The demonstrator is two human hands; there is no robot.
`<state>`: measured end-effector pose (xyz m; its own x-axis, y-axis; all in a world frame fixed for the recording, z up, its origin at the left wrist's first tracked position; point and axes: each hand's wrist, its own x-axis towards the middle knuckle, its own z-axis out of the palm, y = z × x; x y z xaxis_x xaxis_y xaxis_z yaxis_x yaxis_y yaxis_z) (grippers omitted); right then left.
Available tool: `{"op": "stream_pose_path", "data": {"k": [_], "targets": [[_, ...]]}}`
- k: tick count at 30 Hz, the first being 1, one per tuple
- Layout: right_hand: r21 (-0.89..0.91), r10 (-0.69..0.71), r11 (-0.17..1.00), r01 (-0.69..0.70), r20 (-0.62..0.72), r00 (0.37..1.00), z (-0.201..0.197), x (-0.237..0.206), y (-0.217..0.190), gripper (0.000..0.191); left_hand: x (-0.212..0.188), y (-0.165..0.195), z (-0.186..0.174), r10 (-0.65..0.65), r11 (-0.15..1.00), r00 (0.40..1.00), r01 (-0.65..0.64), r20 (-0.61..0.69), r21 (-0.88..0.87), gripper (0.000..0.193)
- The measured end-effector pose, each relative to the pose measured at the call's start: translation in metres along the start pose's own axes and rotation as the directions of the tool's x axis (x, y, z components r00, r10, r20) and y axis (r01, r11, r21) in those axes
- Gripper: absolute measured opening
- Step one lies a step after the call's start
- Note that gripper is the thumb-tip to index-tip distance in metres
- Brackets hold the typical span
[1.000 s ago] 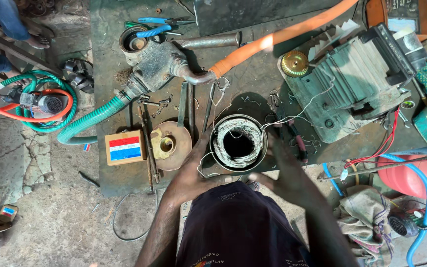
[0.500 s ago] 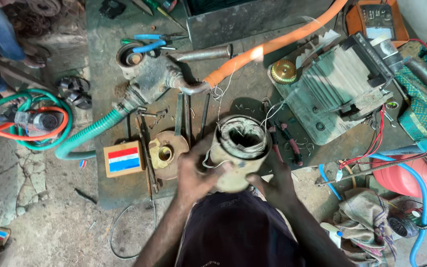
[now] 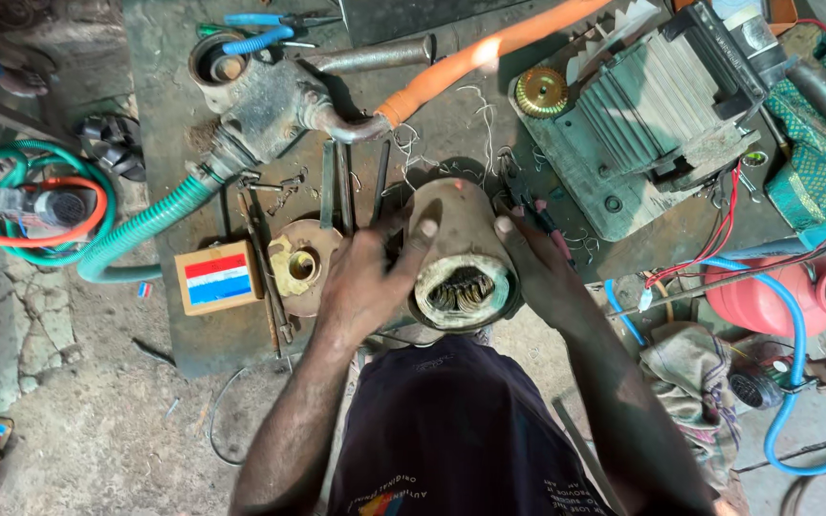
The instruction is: The person uses pliers to cut and strip wires from a cylindrical coil on a workbench. They repeatedly pull, cut, and strip wire segments, handling the coil and pliers throughout the process.
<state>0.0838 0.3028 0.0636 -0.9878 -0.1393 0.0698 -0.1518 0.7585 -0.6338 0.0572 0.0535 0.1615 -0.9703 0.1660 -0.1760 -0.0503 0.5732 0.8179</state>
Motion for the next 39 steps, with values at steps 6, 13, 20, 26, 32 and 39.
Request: {"op": "stream_pose_path", "data": {"k": [6, 13, 20, 26, 32, 39], "targets": [[0.319, 0.363, 0.852, -0.415, 0.212, 0.907, -0.013, 0.012, -0.02, 0.076, 0.002, -0.007, -0.002, -0.049, 0.999, 0.998, 0.049, 0.047, 0.002, 0.075], [0.347, 0.234, 0.895, -0.279, 0.167, 0.958, -0.023, 0.009, -0.035, 0.079, -0.002, -0.01, -0.005, -0.071, 0.997, 0.997, 0.071, 0.011, -0.033, 0.077], [0.283, 0.073, 0.953, -0.105, 0.121, 0.99, -0.033, 0.002, -0.048, 0.073, 0.0, -0.004, -0.003, -0.049, 0.999, 0.998, 0.049, 0.025, 0.005, 0.074], [0.236, 0.121, 0.959, -0.156, 0.157, 0.98, -0.033, 0.002, -0.054, 0.074, 0.0, -0.009, 0.003, 0.298, 0.955, 0.946, -0.294, -0.127, 0.046, 0.062], [0.194, 0.051, 0.978, -0.077, 0.135, 0.99, -0.031, 0.001, -0.055, 0.075, 0.006, -0.014, 0.022, 0.447, 0.885, 0.857, -0.465, -0.255, -0.011, 0.043], [0.237, 0.029, 0.97, -0.052, 0.1, 0.995, -0.032, -0.002, -0.059, 0.073, 0.011, -0.019, 0.032, 0.57, 0.816, 0.755, -0.566, -0.322, 0.117, 0.035]]}}
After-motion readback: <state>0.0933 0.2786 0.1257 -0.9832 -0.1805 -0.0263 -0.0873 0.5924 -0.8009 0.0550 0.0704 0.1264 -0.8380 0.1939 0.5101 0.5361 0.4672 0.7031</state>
